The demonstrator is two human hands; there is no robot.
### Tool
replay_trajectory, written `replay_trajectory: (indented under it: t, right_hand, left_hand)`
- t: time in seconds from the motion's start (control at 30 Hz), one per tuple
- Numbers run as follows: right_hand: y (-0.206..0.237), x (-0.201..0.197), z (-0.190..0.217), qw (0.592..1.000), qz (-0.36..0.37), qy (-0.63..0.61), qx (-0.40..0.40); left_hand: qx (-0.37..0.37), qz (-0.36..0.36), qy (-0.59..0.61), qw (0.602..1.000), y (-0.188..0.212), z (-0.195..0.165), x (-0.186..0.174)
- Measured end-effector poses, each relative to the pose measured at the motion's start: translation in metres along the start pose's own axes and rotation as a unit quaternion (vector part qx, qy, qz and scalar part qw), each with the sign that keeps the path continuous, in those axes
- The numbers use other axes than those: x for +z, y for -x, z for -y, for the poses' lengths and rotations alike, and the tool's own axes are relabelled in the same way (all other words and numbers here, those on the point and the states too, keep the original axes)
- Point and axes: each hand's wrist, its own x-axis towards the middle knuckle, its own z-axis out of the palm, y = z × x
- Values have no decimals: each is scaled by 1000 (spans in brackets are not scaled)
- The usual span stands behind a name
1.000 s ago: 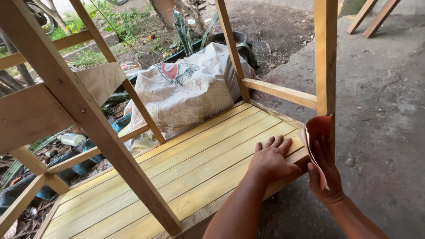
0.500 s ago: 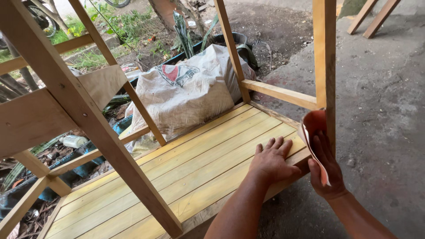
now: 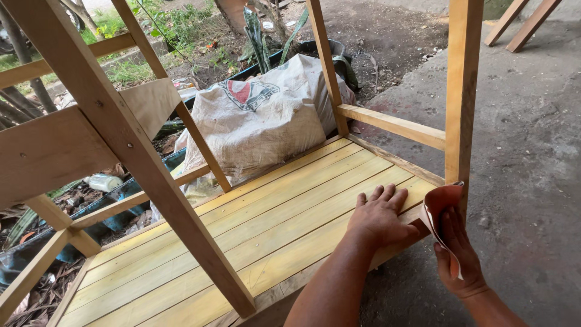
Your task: The person sands a light-colored wooden furniture frame with a sheet of sandpaper, rubbing the seat slats, edges, and side rails by hand while steadying the frame with the other hand. They work over different sections of the lower shelf and frame, repositioning the sandpaper as they go.
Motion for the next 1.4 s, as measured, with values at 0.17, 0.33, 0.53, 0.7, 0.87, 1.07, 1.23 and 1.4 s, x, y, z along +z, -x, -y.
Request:
replay_trajectory:
  t: [0.17,0.33,0.53,0.7,0.87,1.07,1.23,1.4]
  right_hand:
    - [17,-1,-5,999,36,28,14]
    - [57,-16,-13,990,141,19,9]
    - [46,-25,-2,915,363,128,-122]
    - [-26,-32,19,818,500,223,-177]
    - [-48,-46,-5,663,610,418,-115]
    - [6,-6,-7,828,411,365,-109]
    - [-20,-5,-3,801,463,379,-32]
    - [-37,-20,-5,823,392,361,-196]
  left_hand:
    - [-11,14,17,1000,2,-3,-1]
    - [-8,15,-11,1000,-5,-1,2]
    - [-5,19,-18,1000,-9,2,8]
    - [1,12,-13,1000,-9,6,10]
    - [7,1,-8,1000,-8,7,10]
    - [4,7,13,1000,-6,6,7]
    - [11,1,4,1000,-6,7,7]
    - [9,3,2,1000,-7,7,9]
